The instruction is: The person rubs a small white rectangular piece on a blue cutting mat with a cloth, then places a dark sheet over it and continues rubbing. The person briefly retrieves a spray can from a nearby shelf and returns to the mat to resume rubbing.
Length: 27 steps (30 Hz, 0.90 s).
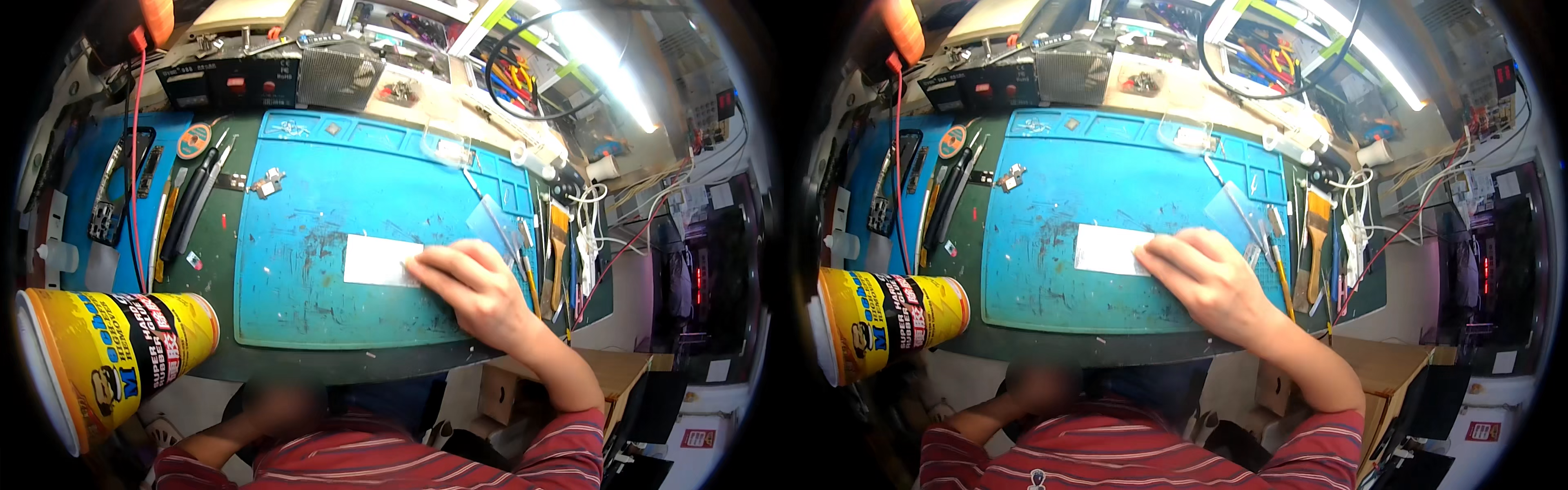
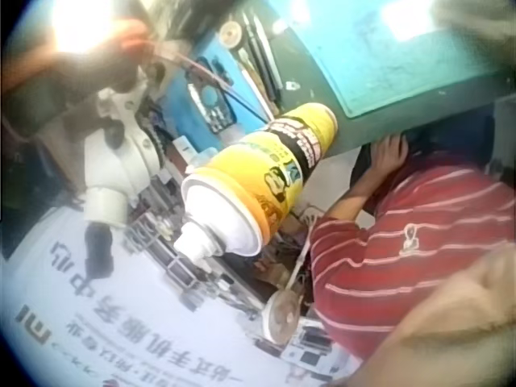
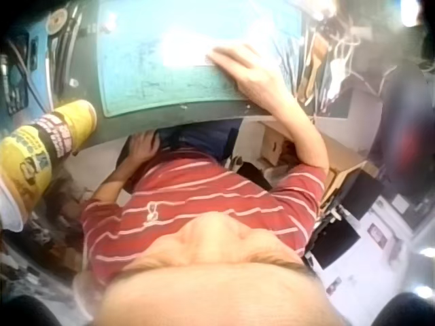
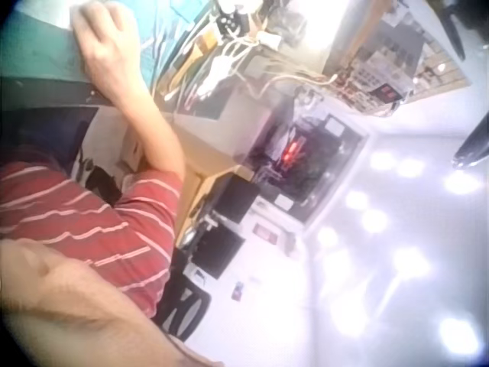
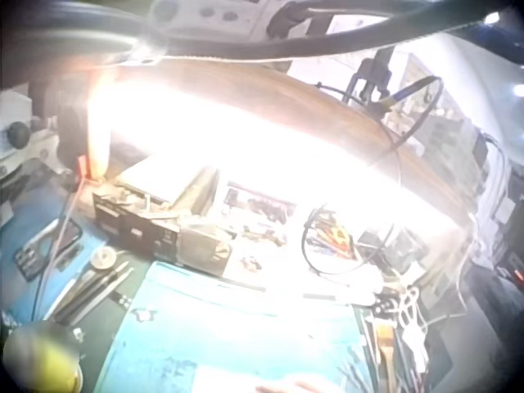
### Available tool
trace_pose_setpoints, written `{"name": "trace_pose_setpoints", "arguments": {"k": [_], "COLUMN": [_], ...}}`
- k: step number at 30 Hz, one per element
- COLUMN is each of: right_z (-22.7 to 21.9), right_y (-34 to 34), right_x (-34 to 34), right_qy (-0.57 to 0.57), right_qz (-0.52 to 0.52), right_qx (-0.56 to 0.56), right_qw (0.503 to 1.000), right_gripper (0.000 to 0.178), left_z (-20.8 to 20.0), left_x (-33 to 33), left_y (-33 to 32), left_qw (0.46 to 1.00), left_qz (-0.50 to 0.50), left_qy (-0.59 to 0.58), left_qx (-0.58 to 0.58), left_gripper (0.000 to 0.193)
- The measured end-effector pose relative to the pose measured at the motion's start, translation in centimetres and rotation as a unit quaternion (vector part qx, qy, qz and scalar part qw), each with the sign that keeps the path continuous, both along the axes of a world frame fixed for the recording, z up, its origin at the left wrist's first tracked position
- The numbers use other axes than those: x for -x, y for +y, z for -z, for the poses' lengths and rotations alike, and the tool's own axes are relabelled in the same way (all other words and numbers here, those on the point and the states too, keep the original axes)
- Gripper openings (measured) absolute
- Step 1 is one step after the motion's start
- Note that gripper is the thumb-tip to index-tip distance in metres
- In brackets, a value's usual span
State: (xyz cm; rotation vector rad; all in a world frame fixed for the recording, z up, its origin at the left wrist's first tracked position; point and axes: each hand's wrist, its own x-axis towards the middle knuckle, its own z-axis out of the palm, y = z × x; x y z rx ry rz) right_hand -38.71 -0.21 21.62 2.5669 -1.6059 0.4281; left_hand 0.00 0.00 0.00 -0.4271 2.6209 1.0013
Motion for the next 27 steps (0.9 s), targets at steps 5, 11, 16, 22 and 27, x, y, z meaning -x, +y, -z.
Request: {"name": "trace_pose_setpoints", "arguments": {"k": [5, 11, 16, 22, 27], "right_z": [-0.5, 0.9, 0.3, 0.3, 0.2], "right_y": [-0.7, -4.5, -2.8, -4.1, -4.4], "right_x": [-3.3, -3.6, -3.3, -5.0, -3.1], "right_qy": [-0.014, -0.031, -0.018, -0.016, -0.015], "right_qz": [-0.051, -0.042, -0.075, -0.073, -0.056], "right_qx": [-0.013, 0.046, 0.029, 0.041, 0.04], "right_qw": [0.998, 0.998, 0.997, 0.996, 0.998], "right_gripper": [0.05, 0.052, 0.053, 0.05, 0.05], "left_z": [1.4, 5.4, 3.6, 1.8, -0.3], "left_x": [-0.8, -5.6, -3.1, -2.1, -1.0], "left_y": [2.4, 0.5, 0.7, 0.4, -0.2], "left_qw": [0.995, 0.984, 0.999, 0.998, 0.999], "left_qz": [0.051, -0.033, -0.018, 0.012, 0.005], "left_qy": [0.083, 0.168, 0.045, 0.06, 0.026], "left_qx": [0.013, 0.043, 0.002, -0.009, -0.039], "left_gripper": [0.026, 0.023, 0.027, 0.028, 0.029]}}
